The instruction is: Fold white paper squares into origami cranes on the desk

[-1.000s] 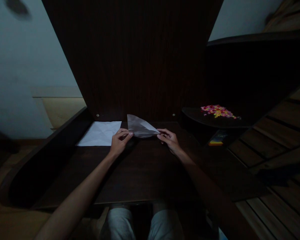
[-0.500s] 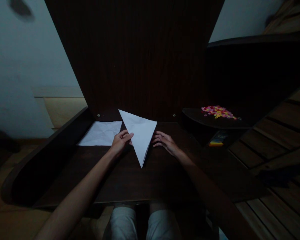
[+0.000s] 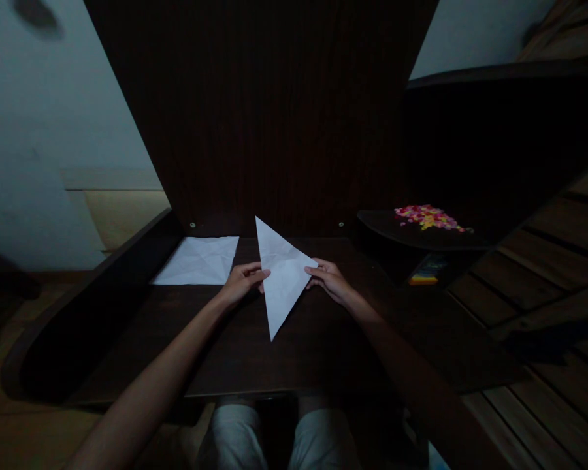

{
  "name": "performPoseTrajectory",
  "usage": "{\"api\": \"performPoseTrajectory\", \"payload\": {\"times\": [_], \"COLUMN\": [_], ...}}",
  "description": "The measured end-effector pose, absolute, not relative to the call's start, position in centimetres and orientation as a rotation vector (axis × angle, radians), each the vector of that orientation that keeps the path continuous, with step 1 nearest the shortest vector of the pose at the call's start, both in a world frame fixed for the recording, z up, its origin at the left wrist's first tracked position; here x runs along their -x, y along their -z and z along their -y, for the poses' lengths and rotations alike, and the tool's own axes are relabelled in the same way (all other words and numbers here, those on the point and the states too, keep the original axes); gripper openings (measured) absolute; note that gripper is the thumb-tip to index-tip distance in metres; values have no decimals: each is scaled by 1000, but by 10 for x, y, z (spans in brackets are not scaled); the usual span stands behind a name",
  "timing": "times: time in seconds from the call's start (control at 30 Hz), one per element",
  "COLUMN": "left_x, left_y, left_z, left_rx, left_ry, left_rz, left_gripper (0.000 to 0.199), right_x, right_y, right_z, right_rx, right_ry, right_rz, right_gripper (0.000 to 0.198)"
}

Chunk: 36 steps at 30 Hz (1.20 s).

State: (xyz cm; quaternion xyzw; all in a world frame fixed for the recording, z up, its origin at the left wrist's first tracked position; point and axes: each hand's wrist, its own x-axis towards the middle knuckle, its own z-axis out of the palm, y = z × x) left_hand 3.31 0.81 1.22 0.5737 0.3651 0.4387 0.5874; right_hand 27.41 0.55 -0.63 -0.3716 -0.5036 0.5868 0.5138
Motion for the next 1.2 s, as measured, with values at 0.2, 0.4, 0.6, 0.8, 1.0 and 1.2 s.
{"api": "performPoseTrajectory", "payload": {"times": [0.2,0.4,0.6,0.8,1.0,1.2], "left_x": [-34,-34,-33,-33,-35,-33], "left_y": [-18,-17,-15,-13,-13,-15], "left_z": [-5,-6,-7,-9,-10,-12], "left_rx": [-1348,-1364,-1393,-1276,-1108,-1048], "left_ry": [-1006,-1042,-1042,-1040,-1027,-993], "left_rz": [-828,-856,-861,-849,-853,-867], "left_gripper": [27,27,28,27,19,24], "right_x": [-276,-276,-275,-277,-278,-279], "right_y": [7,5,2,3,8,6], "right_z": [-7,-6,-4,-5,-8,-6], "right_rx": [921,945,978,941,867,818], "right_ry": [-1413,-1426,-1459,-1473,-1461,-1438], "right_rz": [1210,1197,1194,1175,1138,1106], "right_gripper": [24,23,21,22,21,18]}}
